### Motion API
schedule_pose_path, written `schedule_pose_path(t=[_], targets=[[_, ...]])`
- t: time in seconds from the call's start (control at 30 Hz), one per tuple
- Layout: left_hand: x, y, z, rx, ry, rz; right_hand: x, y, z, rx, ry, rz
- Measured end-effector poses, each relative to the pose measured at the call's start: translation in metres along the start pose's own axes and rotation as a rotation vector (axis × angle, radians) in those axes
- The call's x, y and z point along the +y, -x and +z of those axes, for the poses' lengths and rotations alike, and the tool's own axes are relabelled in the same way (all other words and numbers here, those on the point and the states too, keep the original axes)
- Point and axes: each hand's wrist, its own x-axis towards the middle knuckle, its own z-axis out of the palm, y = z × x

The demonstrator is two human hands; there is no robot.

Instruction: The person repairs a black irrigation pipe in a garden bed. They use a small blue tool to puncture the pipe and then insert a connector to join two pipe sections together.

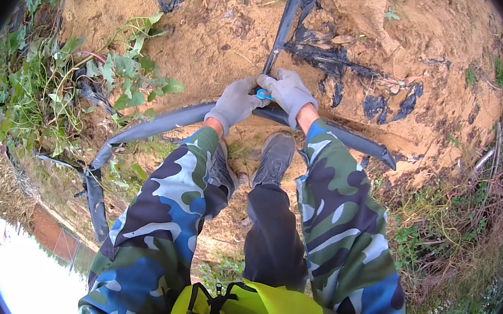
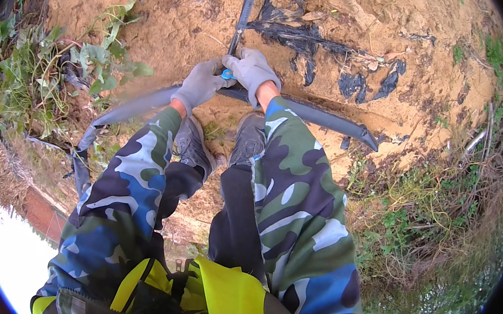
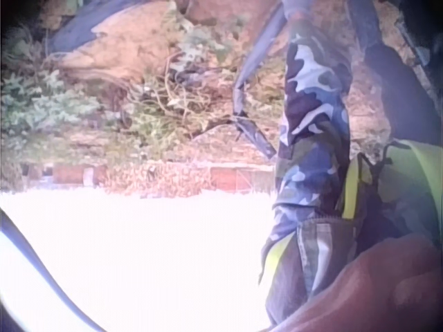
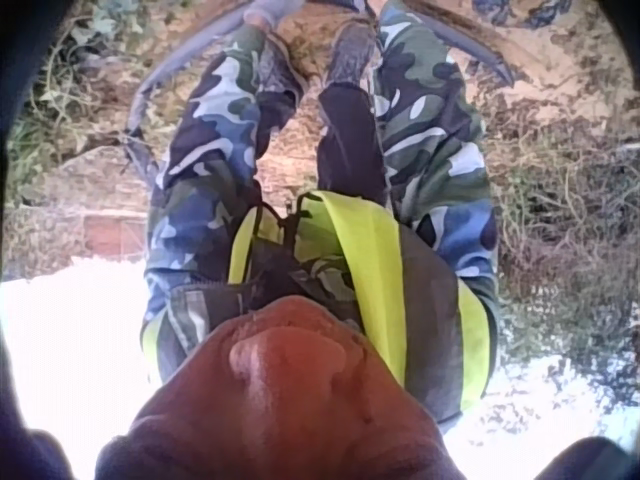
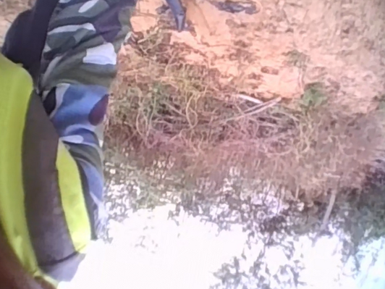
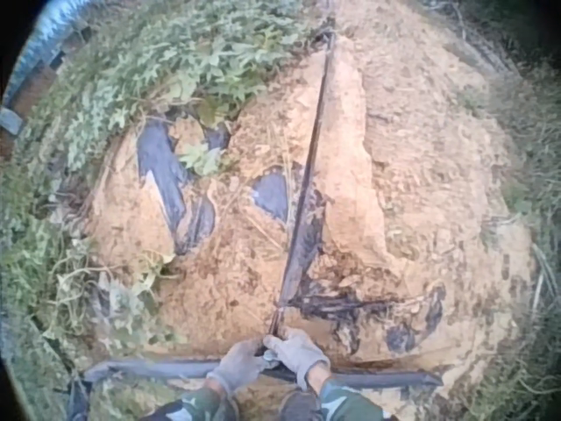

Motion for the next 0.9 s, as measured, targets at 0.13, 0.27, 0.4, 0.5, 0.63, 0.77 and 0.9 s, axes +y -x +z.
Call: schedule_pose_path(t=[0.13,0.27,0.4,0.5,0.63,0.77,0.9], targets=[[-0.004,0.0,0.002,0.015,0.121,0.048,-0.001,-0.002,0.003,0.207,0.161,0.069],[-0.004,0.0,0.004,0.014,0.023,0.011,-0.001,-0.002,0.004,-0.001,-0.218,-0.018],[-0.001,-0.002,0.001,0.004,0.014,0.005,-0.005,-0.001,0.003,0.135,0.161,0.012],[0.001,-0.002,0.0,-0.02,-0.026,-0.048,-0.01,0.001,0.004,0.181,0.269,0.07],[0.002,0.001,-0.001,-0.01,0.003,-0.001,-0.01,0.004,0.003,0.051,-0.046,0.068],[0.003,0.005,0.0,0.012,0.012,0.035,-0.008,0.004,0.001,0.158,0.259,0.042],[-0.001,0.005,0.001,-0.001,-0.084,-0.053,-0.009,0.006,0.0,0.019,-0.123,0.057]])
